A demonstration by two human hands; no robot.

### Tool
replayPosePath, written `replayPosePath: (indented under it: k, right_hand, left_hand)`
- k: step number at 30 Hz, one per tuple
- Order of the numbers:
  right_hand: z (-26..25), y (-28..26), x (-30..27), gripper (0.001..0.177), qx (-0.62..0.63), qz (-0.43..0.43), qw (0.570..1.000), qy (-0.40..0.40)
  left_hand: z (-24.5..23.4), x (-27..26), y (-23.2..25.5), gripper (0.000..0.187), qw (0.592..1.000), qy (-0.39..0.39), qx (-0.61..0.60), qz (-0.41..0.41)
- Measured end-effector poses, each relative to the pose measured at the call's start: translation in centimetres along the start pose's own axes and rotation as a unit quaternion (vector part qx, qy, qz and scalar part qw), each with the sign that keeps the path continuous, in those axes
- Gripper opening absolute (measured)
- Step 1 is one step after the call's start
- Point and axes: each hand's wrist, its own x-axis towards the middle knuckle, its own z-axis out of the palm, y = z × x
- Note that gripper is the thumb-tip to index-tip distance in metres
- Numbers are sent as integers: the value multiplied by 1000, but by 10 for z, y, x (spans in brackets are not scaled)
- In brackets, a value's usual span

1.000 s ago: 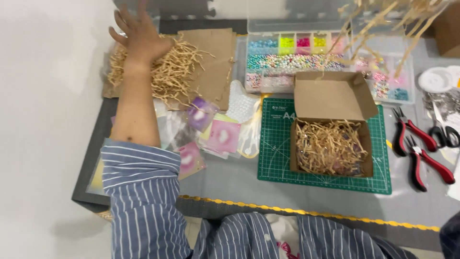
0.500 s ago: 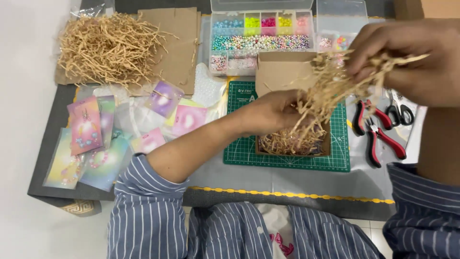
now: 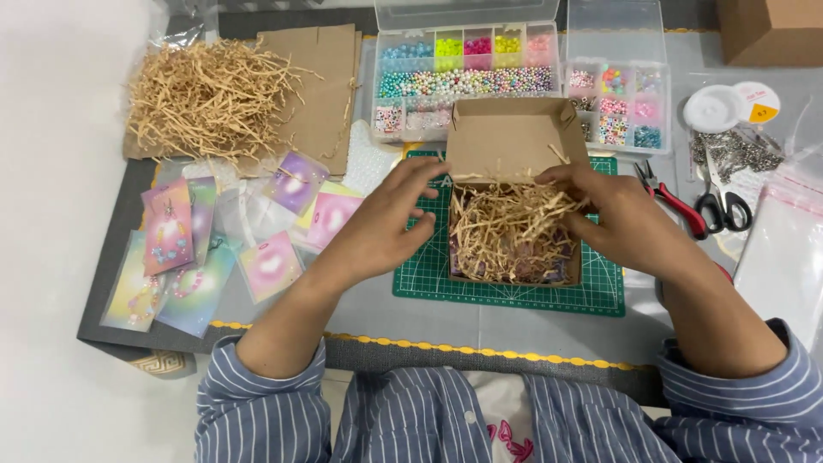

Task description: Packing packaged keychains into a small cardboard box and adding shredded paper filler.

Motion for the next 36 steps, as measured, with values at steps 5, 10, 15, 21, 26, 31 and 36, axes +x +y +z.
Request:
replayPosePath:
  k: [5,10,15,21,26,31,36]
  right_hand:
    - [9,6,-5,42,71,69,995,-23]
    - [16,-14,-2,36,69,29,997,25]
    - [21,-40,2,37,140,-30,989,40]
    - [14,-18,-6,37,125,72,988,63]
    - [9,-6,-9,20,144,169,972,82]
    - [6,-14,-7,13,94,169,978,79]
    - [12,-18,-8,32,-16,88,996,10]
  left_hand:
    - [7,12,-21,58,992,73,68,-82]
    - [28,10,9,84,992,83,97,9]
    - [57,26,8,74,990,34,20,136]
    - [52,37,-5,21,994,54,-35,84]
    - [50,34,-4,10,998,61,-2,1]
    - [54,35,-4,24,990,100,70,68]
    - [67,34,-5,29,963,132,193,130]
